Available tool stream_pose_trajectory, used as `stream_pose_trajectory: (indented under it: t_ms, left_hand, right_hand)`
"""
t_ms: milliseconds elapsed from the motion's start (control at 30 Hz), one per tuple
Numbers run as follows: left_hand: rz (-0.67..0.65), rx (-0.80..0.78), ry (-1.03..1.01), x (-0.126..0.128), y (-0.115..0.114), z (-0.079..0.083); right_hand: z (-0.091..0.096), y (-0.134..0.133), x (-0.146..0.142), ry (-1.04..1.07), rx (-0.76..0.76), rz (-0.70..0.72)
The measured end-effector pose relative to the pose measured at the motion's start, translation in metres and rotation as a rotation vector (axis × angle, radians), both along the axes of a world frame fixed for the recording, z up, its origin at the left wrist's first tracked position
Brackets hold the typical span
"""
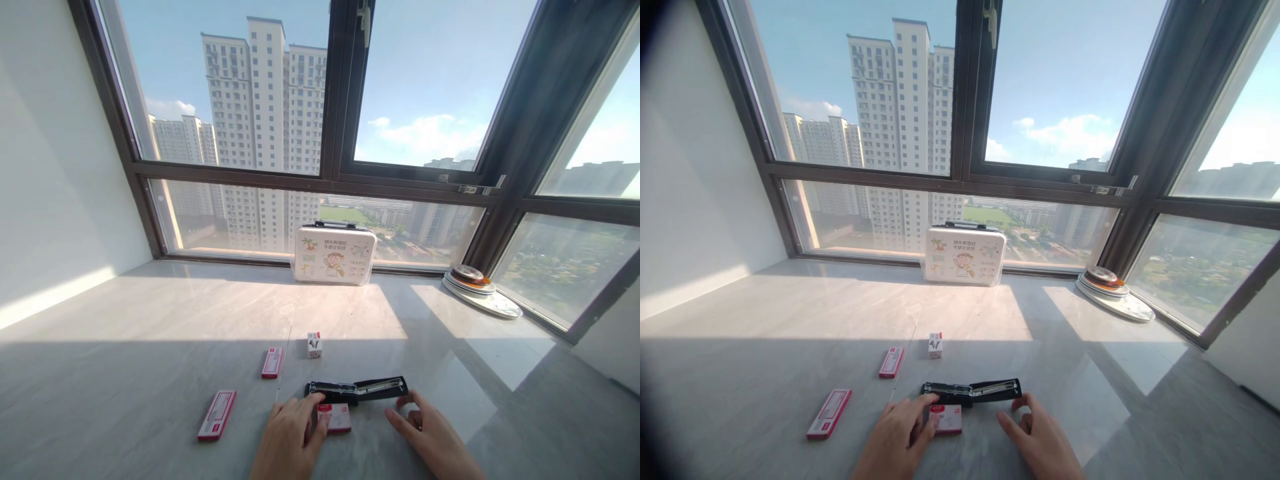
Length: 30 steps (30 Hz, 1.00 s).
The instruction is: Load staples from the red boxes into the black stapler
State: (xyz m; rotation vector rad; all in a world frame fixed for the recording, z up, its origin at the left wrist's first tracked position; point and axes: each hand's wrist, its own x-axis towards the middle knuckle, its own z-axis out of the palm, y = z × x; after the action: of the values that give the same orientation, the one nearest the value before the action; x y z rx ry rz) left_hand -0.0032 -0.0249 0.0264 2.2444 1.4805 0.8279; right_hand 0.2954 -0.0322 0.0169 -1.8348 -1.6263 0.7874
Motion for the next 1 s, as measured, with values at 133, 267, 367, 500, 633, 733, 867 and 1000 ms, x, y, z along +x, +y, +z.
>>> stream_pose_trajectory:
  t_ms: [133,267,367,500,633,733,867,1000]
  left_hand:
    - [0.024,-0.028,0.025,0.004,0.002,0.001]
    - [0.035,-0.013,0.063,0.007,0.004,0.001]
    - [0.042,0.014,0.093,0.008,0.004,0.000]
    - [0.044,0.034,0.113,0.009,0.003,-0.001]
    - [0.016,0.044,0.158,0.009,0.001,0.000]
    - [-0.017,0.059,0.184,0.009,-0.001,0.003]
    - [-0.096,0.084,0.165,0.016,-0.001,0.003]
    - [-0.063,0.065,0.150,0.016,-0.002,0.004]
  right_hand:
    - [0.021,0.013,0.002,0.253,0.118,0.065]
    - [0.051,0.036,-0.043,0.366,0.236,0.216]
    - [0.061,0.052,-0.082,0.235,0.270,0.277]
    - [0.062,0.063,-0.114,0.037,0.235,0.326]
    - [0.060,0.062,-0.120,-0.107,0.238,0.353]
    - [0.058,0.060,-0.118,-0.174,0.262,0.354]
    - [0.052,0.062,-0.113,-0.195,0.260,0.300]
    - [0.047,0.066,-0.112,-0.216,0.255,0.256]
